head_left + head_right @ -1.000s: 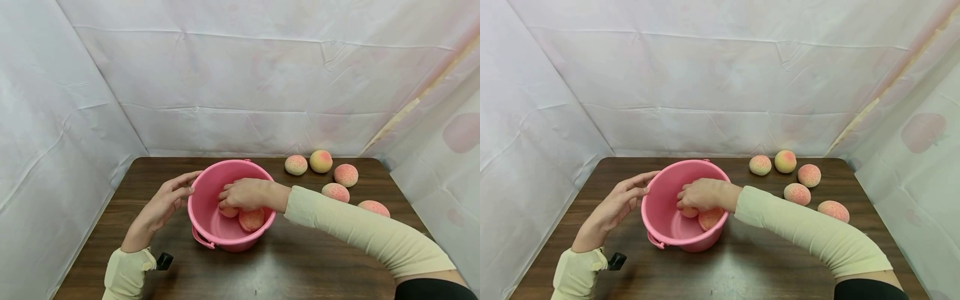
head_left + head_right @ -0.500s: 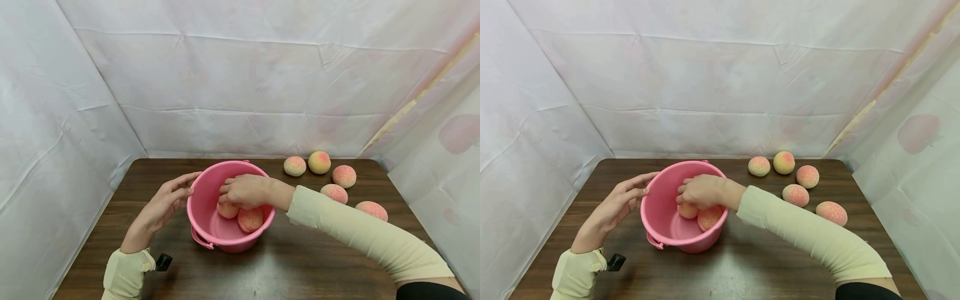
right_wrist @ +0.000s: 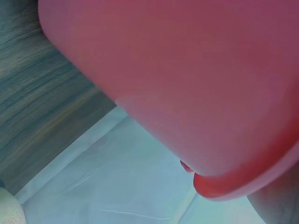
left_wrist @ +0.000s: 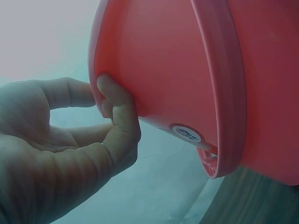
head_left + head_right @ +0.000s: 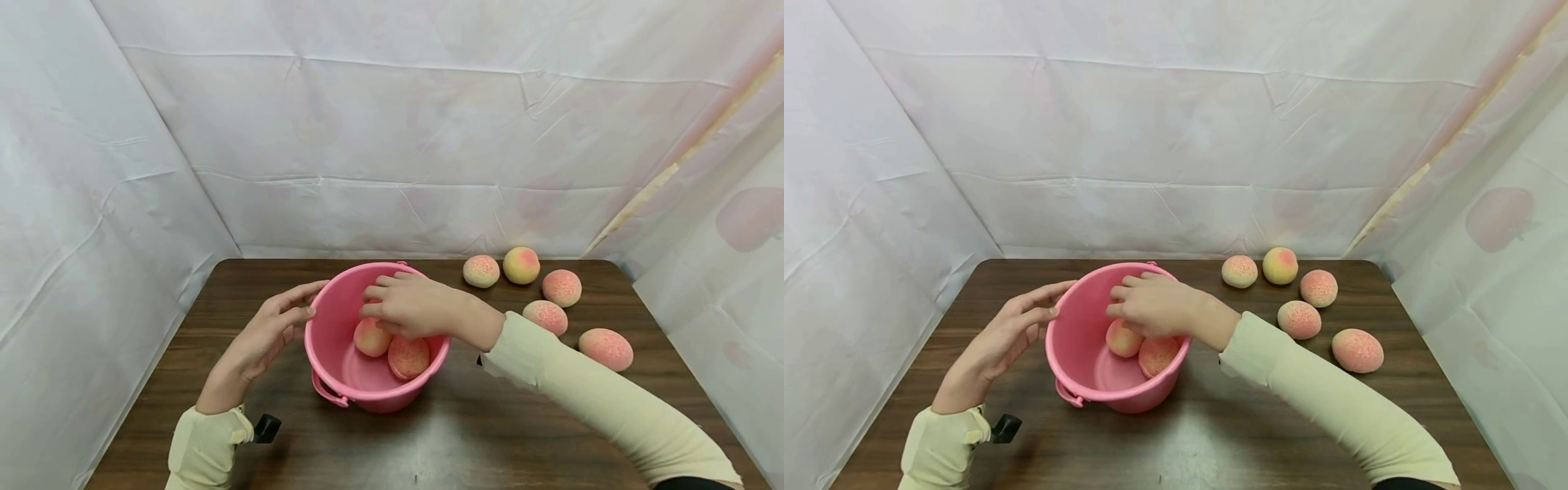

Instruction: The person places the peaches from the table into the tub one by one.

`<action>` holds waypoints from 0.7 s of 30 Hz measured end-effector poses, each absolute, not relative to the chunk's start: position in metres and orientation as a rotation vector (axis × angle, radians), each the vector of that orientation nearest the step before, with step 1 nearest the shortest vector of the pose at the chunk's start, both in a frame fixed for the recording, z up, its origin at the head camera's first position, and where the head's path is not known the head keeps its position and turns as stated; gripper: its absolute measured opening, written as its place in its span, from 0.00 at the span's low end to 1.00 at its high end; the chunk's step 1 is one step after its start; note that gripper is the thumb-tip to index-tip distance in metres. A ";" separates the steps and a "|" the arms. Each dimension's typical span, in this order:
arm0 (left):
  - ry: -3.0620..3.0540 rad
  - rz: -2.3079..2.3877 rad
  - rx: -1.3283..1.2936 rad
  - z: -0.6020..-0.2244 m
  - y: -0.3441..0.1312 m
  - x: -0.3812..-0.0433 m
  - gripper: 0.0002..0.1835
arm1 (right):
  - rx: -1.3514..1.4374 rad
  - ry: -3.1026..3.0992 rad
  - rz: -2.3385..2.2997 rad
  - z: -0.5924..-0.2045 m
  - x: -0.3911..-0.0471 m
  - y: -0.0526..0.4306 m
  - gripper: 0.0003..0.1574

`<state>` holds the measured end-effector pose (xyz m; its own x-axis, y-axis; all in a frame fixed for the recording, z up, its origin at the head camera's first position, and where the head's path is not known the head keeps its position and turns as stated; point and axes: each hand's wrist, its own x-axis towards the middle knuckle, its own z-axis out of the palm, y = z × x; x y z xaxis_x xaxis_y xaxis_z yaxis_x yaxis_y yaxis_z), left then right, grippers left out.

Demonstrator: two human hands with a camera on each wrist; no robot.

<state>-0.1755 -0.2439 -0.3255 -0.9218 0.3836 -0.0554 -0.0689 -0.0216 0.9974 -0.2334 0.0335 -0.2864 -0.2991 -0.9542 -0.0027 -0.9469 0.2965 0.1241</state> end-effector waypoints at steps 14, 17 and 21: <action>1.949 2.014 0.329 -0.326 -0.244 -0.176 0.27 | 1.548 -2.422 -0.001 -0.286 -0.228 0.054 0.19; 1.952 2.016 0.326 -0.326 -0.244 -0.176 0.27 | 1.494 -2.418 0.016 -0.287 -0.227 0.058 0.20; 1.952 2.019 0.326 -0.327 -0.244 -0.176 0.27 | 1.398 -2.426 0.085 -0.286 -0.225 0.063 0.19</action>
